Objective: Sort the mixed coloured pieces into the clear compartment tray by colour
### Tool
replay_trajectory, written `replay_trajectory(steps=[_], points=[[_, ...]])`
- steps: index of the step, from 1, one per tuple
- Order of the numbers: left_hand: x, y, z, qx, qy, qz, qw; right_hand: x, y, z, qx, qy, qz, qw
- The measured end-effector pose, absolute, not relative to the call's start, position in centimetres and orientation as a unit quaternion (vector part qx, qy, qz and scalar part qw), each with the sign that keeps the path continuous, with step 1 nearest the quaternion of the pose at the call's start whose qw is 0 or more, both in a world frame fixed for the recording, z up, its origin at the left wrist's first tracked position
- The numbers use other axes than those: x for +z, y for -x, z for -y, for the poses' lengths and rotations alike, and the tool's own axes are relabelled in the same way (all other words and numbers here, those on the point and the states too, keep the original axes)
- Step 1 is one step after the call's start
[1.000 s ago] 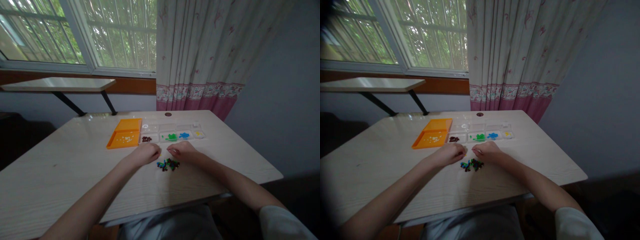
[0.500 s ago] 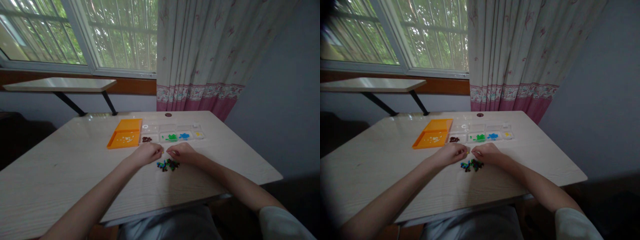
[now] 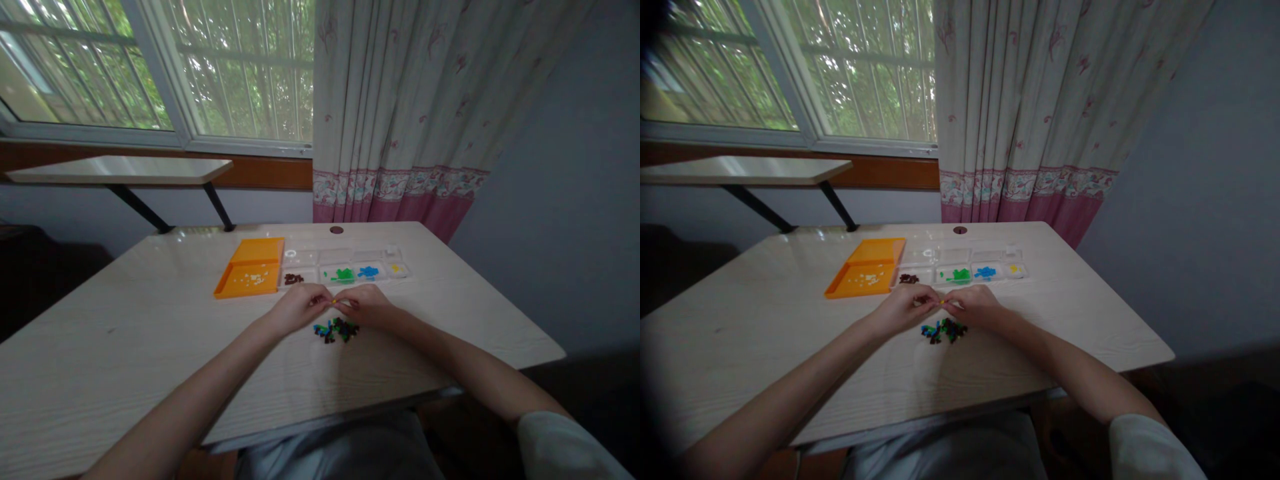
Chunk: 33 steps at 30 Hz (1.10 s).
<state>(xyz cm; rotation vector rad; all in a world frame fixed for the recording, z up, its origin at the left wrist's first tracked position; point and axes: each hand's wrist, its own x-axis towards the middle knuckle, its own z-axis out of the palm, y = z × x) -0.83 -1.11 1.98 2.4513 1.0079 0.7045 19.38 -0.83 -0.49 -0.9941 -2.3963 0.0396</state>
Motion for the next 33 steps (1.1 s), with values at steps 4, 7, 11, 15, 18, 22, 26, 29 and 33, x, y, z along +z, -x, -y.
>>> replay_trajectory(steps=[4, 7, 11, 15, 18, 22, 26, 29, 33], points=[[2.3, 0.8, 1.2, 0.251, -0.877, -0.358, 0.201, -0.6, -19.5, 0.7, 0.029, 0.359, 0.889, 0.284], [2.6, 0.7, 1.4, 0.249, -0.879, -0.358, 0.196, -0.4, -19.4, 0.8, 0.054, 0.372, 0.883, 0.282], [2.6, 0.6, 1.4, 0.252, -0.873, -0.36, 0.21, -0.2, -19.2, 1.0, 0.073, 0.374, 0.879, 0.285], [2.2, 0.8, 1.2, 0.249, -0.863, -0.359, 0.254, 0.3, -19.8, 0.7, 0.015, 0.36, 0.881, 0.306], [1.9, 1.1, 0.9, 0.227, -0.865, -0.361, 0.264, 1.1, -20.7, 0.4, -0.056, 0.359, 0.864, 0.348], [1.7, 1.1, 0.8, 0.172, -0.893, -0.328, 0.256, 2.0, -21.6, 0.4, -0.094, 0.346, 0.835, 0.417], [1.8, 1.0, 0.9, 0.14, -0.917, -0.295, 0.228, 2.2, -21.6, 0.6, -0.088, 0.33, 0.806, 0.483], [1.9, 1.1, 0.9, 0.126, -0.925, -0.287, 0.217, 2.1, -21.3, 0.7, -0.078, 0.336, 0.797, 0.496], [2.1, 1.1, 1.0, 0.119, -0.928, -0.287, 0.207, 1.9, -21.1, 0.8, -0.069, 0.333, 0.801, 0.493]])
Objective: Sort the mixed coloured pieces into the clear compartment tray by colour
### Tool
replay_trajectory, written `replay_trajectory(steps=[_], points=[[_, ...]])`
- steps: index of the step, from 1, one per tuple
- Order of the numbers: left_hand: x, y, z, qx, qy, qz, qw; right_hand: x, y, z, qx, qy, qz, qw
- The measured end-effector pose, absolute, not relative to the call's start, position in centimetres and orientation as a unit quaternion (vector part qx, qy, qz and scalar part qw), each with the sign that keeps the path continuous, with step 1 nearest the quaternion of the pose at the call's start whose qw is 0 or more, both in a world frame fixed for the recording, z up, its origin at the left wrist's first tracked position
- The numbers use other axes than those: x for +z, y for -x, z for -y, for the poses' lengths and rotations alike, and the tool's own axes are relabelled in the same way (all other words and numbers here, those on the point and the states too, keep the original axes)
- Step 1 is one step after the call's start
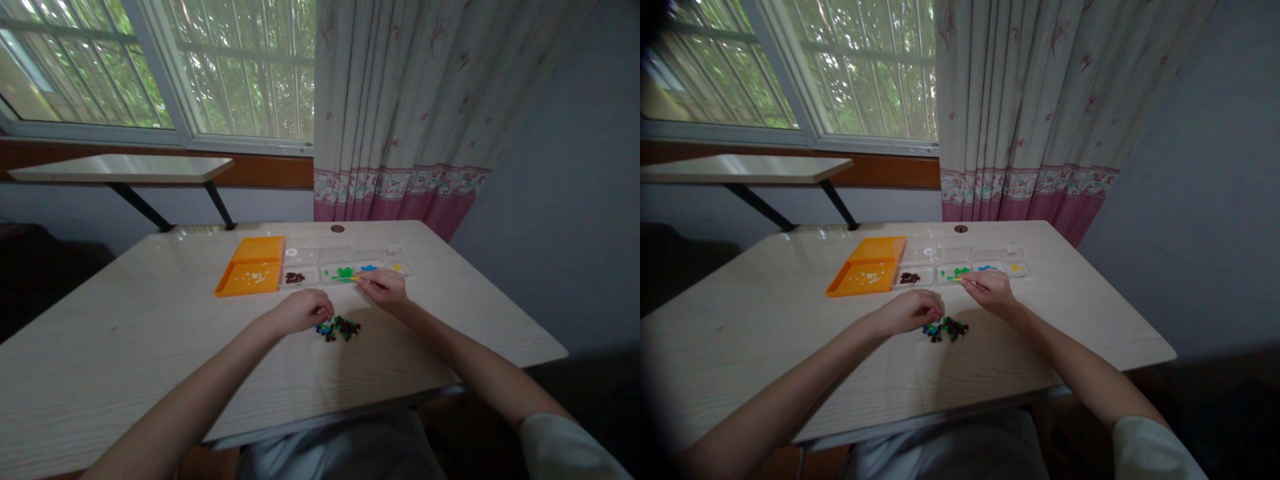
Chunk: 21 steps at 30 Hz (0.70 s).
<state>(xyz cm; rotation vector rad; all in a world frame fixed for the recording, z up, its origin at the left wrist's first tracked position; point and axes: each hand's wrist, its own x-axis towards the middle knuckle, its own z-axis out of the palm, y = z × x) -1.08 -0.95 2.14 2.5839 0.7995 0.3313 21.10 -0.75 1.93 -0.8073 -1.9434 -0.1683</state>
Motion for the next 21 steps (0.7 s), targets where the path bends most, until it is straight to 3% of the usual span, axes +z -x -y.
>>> replay_trajectory(steps=[15, 21], points=[[1.7, 1.4, 0.7, 0.12, -0.933, -0.286, 0.185, 2.0, -21.3, 0.4, -0.101, 0.288, 0.806, 0.508], [1.6, 1.8, 0.4, 0.117, -0.936, -0.283, 0.175, 3.1, -25.2, -1.8, -0.098, 0.378, 0.853, 0.347]])
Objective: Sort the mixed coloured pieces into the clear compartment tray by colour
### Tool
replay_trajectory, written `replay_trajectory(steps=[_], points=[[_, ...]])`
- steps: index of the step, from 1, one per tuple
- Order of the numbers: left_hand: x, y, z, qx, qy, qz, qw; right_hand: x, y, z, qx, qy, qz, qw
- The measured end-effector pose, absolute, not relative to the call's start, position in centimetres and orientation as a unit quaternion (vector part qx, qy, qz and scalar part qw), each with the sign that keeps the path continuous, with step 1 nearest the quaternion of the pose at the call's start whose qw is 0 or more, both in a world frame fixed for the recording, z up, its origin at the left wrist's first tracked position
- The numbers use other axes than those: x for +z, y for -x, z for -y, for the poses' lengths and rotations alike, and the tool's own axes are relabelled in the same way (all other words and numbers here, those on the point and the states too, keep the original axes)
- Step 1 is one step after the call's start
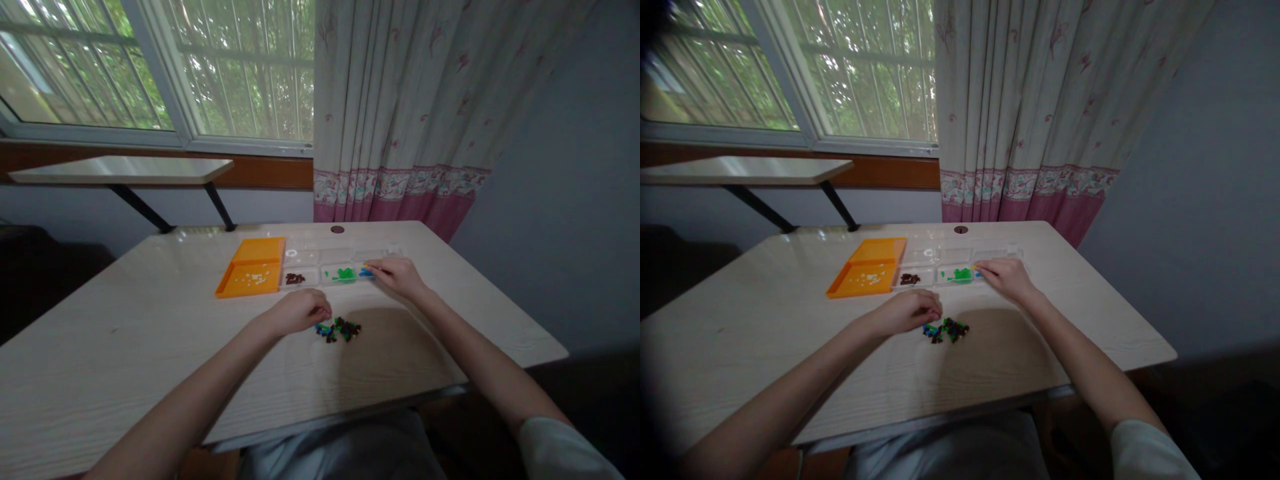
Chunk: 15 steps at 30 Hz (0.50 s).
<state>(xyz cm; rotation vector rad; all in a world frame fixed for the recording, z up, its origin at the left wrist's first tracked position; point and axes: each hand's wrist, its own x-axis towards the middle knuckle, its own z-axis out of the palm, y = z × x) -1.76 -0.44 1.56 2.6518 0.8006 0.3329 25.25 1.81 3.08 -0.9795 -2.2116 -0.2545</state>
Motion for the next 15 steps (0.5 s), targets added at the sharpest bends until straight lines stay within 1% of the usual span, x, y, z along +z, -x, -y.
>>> replay_trajectory(steps=[4, 6, 8, 11, 15], points=[[1.6, 1.9, 0.4, 0.113, -0.939, -0.28, 0.164, 3.4, -30.1, -4.1, -0.093, 0.54, 0.81, 0.212], [1.7, 1.9, 0.5, 0.111, -0.941, -0.28, 0.153, 3.2, -31.9, -4.9, -0.087, 0.595, 0.786, 0.147], [1.9, 1.9, 0.6, 0.109, -0.943, -0.28, 0.145, 2.9, -32.8, -5.3, -0.074, 0.629, 0.768, 0.101], [1.9, 1.9, 0.6, 0.107, -0.944, -0.277, 0.142, 2.5, -33.1, -5.4, -0.052, 0.652, 0.753, 0.069], [1.8, 2.0, 0.5, 0.111, -0.946, -0.271, 0.142, 2.4, -32.9, -5.3, -0.039, 0.665, 0.743, 0.06]])
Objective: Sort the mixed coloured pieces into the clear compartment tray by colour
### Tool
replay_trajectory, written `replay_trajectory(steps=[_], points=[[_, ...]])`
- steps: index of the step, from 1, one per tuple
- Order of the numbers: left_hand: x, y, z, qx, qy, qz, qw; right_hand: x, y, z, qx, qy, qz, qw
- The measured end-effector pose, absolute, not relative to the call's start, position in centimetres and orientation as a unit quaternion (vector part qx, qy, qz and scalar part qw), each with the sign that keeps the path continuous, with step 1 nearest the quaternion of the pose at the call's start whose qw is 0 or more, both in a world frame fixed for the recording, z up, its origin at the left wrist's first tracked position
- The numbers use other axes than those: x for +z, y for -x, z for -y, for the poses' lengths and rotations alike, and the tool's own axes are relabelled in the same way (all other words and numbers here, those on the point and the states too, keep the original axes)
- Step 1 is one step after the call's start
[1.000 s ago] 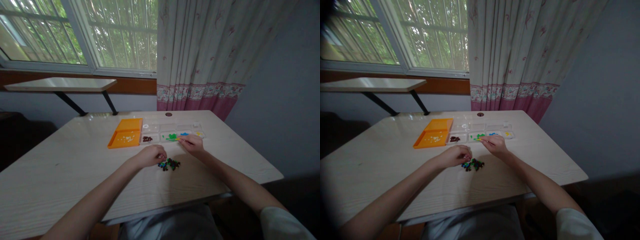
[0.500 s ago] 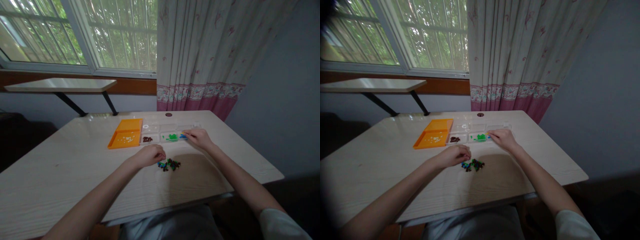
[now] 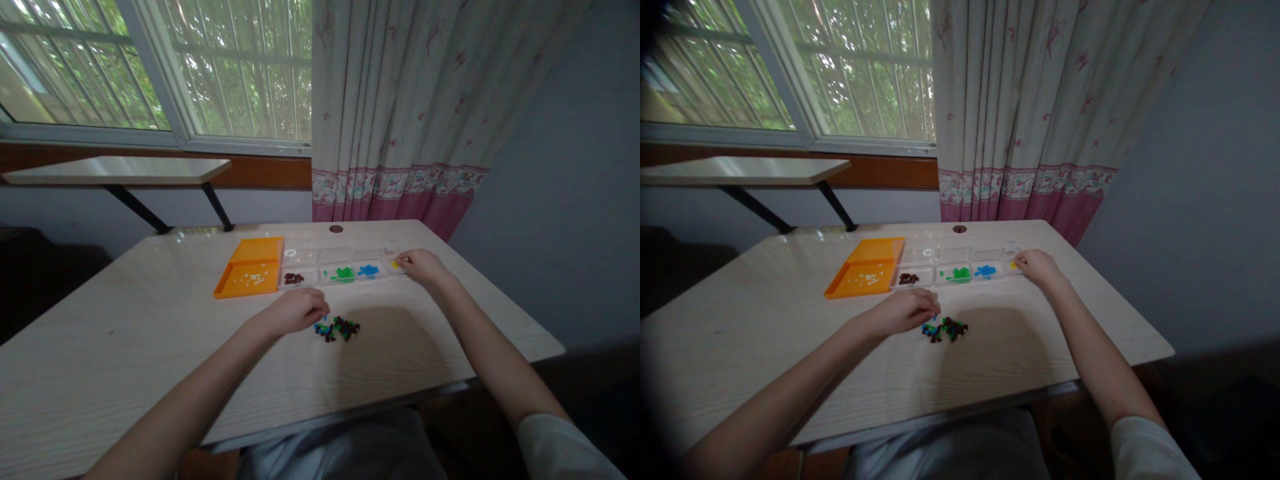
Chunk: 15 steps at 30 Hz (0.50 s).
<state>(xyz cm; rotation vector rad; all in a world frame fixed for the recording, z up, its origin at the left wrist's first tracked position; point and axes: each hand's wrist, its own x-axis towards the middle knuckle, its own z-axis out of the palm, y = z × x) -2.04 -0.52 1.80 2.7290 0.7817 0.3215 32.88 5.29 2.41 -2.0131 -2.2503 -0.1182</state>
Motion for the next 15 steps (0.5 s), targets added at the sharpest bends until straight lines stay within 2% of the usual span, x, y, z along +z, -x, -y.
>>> replay_trajectory(steps=[7, 15], points=[[1.8, 2.2, 0.5, 0.104, -0.947, -0.265, 0.147, 3.6, -30.7, -4.3, -0.073, 0.632, 0.762, 0.12], [2.4, 1.8, 0.7, 0.108, -0.938, -0.276, 0.18, 2.5, -23.2, -0.7, -0.021, 0.469, 0.865, 0.18]])
